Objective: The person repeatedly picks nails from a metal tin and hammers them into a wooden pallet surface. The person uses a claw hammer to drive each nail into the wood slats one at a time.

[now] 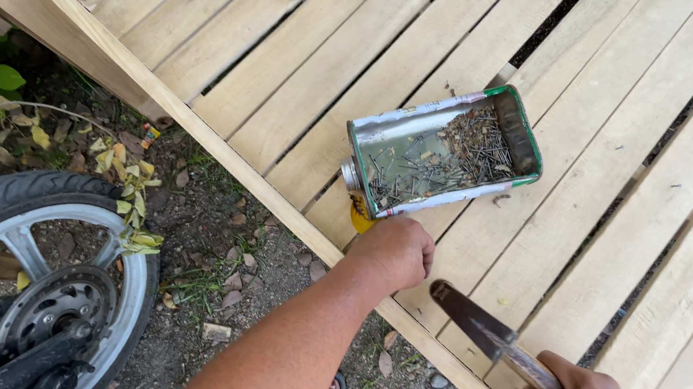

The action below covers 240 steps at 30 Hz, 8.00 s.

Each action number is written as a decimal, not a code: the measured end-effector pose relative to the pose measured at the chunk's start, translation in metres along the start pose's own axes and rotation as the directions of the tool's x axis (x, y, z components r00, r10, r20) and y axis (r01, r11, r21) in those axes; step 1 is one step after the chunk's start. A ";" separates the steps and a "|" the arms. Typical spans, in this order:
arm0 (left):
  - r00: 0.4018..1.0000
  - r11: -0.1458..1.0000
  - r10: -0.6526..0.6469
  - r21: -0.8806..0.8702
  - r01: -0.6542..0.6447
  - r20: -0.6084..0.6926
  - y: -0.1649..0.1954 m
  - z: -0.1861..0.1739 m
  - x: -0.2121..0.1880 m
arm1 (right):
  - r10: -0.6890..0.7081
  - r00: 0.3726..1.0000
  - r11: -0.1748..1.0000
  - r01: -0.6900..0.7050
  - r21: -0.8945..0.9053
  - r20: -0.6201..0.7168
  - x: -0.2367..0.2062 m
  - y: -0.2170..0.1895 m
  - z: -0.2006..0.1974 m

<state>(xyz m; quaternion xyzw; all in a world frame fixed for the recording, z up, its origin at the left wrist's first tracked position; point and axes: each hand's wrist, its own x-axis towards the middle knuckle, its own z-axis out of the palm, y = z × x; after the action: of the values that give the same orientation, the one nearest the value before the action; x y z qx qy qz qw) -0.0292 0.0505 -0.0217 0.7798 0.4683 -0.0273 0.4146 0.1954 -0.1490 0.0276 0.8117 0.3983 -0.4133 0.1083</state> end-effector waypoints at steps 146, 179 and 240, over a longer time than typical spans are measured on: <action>0.612 0.955 0.234 0.061 -0.290 -0.756 -0.060 -0.104 0.041 | 0.264 0.958 0.957 -0.246 0.157 -0.113 0.070 0.077 0.046; 0.848 0.975 0.117 -0.101 -0.196 -0.517 -0.034 -0.050 -0.039 | 0.065 0.968 0.988 -0.029 0.149 -0.243 0.047 0.009 0.015; 0.984 0.984 0.180 0.013 -0.180 0.012 -0.035 -0.042 -0.015 | 0.000 0.998 0.999 -0.003 0.047 0.064 0.047 -0.071 -0.022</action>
<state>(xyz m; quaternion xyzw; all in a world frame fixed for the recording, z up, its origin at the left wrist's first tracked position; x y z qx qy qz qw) -0.0782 0.0755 -0.0095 0.8217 0.3934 0.0030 0.4123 0.1718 -0.0654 0.0170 0.8007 0.3843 -0.4481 0.1020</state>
